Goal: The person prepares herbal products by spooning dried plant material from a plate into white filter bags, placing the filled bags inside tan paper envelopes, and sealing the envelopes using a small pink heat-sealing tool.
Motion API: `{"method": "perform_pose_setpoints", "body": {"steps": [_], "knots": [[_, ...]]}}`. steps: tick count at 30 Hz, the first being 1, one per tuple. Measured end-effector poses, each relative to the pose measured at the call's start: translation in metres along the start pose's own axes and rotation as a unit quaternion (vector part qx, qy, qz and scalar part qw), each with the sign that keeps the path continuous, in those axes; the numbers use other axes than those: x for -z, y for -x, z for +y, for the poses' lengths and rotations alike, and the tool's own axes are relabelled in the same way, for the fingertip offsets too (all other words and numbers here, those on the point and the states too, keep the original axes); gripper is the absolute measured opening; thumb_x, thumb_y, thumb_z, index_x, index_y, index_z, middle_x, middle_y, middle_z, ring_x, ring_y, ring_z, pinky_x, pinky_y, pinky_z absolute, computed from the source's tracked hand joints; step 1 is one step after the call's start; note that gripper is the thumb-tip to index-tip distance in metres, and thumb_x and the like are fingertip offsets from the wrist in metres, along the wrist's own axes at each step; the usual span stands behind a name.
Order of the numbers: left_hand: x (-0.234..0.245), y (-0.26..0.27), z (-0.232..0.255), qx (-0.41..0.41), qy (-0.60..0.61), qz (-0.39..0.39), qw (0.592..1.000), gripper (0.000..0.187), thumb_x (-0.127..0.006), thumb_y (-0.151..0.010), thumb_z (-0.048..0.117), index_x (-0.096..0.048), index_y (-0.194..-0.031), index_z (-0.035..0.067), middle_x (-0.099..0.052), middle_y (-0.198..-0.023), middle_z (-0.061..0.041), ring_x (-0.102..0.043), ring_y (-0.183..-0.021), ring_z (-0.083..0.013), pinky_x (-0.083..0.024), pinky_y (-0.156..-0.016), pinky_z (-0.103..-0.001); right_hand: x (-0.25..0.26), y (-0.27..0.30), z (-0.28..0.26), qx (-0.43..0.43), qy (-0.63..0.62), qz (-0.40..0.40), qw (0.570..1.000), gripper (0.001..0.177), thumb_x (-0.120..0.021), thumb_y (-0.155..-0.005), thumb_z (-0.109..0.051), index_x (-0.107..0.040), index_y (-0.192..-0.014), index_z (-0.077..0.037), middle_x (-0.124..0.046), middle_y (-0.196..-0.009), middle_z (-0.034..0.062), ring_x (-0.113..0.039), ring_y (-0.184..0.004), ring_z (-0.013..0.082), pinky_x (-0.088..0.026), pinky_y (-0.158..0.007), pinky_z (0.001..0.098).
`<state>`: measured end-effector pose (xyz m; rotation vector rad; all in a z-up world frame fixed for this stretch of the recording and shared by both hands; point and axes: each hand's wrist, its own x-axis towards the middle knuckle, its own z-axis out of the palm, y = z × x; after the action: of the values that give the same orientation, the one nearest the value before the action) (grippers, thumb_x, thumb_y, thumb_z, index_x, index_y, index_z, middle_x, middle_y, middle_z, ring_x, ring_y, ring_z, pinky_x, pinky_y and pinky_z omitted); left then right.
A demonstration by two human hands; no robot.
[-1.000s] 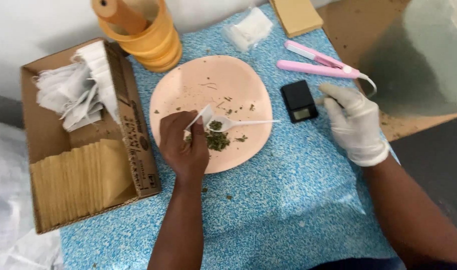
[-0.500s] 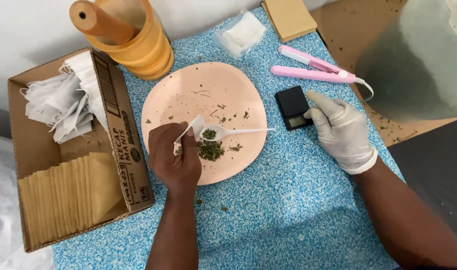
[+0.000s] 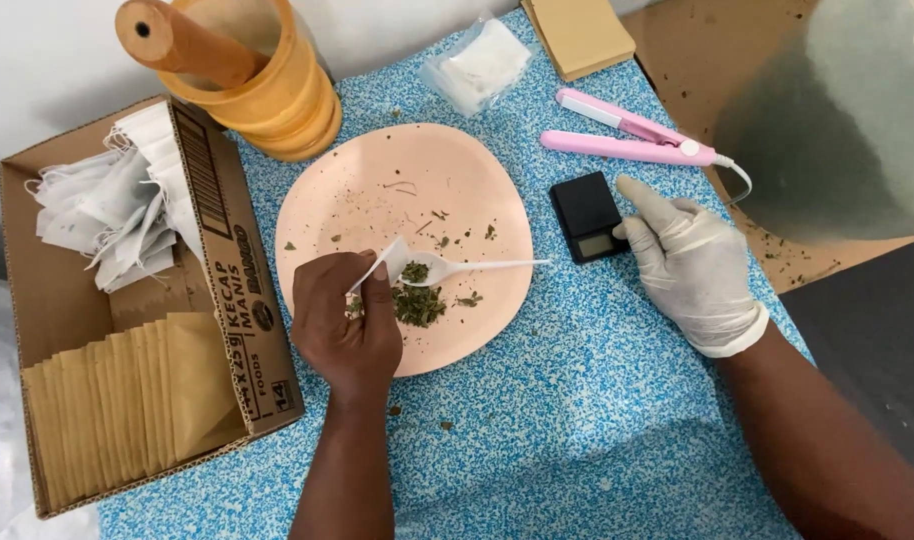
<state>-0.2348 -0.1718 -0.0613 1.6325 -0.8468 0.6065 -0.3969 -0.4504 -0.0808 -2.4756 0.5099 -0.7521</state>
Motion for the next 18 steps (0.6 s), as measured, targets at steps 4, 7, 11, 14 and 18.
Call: {"method": "perform_pose_setpoints", "body": {"steps": [4,7,11,14,18], "knots": [[-0.001,0.000,0.001,0.002,0.001,0.002,1.000,0.011,-0.066,-0.097,-0.004,-0.066,-0.104,0.004,-0.062,-0.094,-0.011,-0.064,-0.088,-0.0317,-0.053,-0.074,-0.045,0.000,0.000,0.001,-0.012,0.010,-0.006,1.000,0.034,-0.064,-0.103,-0.014,-0.070,-0.137,-0.013,-0.074,-0.086,0.0049,-0.067,-0.100,0.0320,-0.051,-0.098,0.0468],[0.000,0.001,-0.001,0.003,0.004,0.002,1.000,0.012,-0.067,-0.096,-0.004,-0.067,-0.105,0.004,-0.063,-0.095,-0.011,-0.064,-0.089,-0.0314,-0.053,-0.075,-0.044,-0.001,0.001,0.004,-0.003,0.016,-0.002,1.000,0.033,-0.065,-0.103,-0.015,-0.071,-0.136,-0.013,-0.074,-0.086,0.0044,-0.067,-0.100,0.0313,-0.051,-0.099,0.0459],[0.000,0.001,-0.001,0.010,0.004,0.003,1.000,0.012,-0.069,-0.095,-0.004,-0.067,-0.104,0.003,-0.064,-0.094,-0.012,-0.065,-0.088,-0.0326,-0.053,-0.076,-0.045,-0.002,0.002,0.007,0.004,0.024,0.001,1.000,0.032,-0.066,-0.104,-0.016,-0.071,-0.135,-0.012,-0.074,-0.087,0.0047,-0.068,-0.100,0.0314,-0.051,-0.098,0.0461],[-0.001,0.001,0.000,0.018,0.005,0.001,1.000,0.012,-0.068,-0.096,-0.004,-0.067,-0.105,0.004,-0.063,-0.095,-0.011,-0.065,-0.089,-0.0320,-0.053,-0.076,-0.045,-0.003,0.002,0.005,-0.005,-0.004,0.003,1.000,0.033,-0.066,-0.104,-0.018,-0.070,-0.136,-0.013,-0.074,-0.088,0.0055,-0.067,-0.099,0.0326,-0.051,-0.098,0.0472],[0.000,-0.001,0.003,0.021,0.006,0.002,1.000,0.011,-0.067,-0.096,-0.004,-0.066,-0.104,0.004,-0.063,-0.094,-0.011,-0.065,-0.089,-0.0332,-0.053,-0.075,-0.047,-0.001,0.003,-0.004,-0.024,-0.025,0.034,0.999,0.034,-0.072,-0.102,-0.024,-0.072,-0.135,-0.015,-0.074,-0.091,0.0079,-0.068,-0.095,0.0308,-0.052,-0.096,0.0473]]}}
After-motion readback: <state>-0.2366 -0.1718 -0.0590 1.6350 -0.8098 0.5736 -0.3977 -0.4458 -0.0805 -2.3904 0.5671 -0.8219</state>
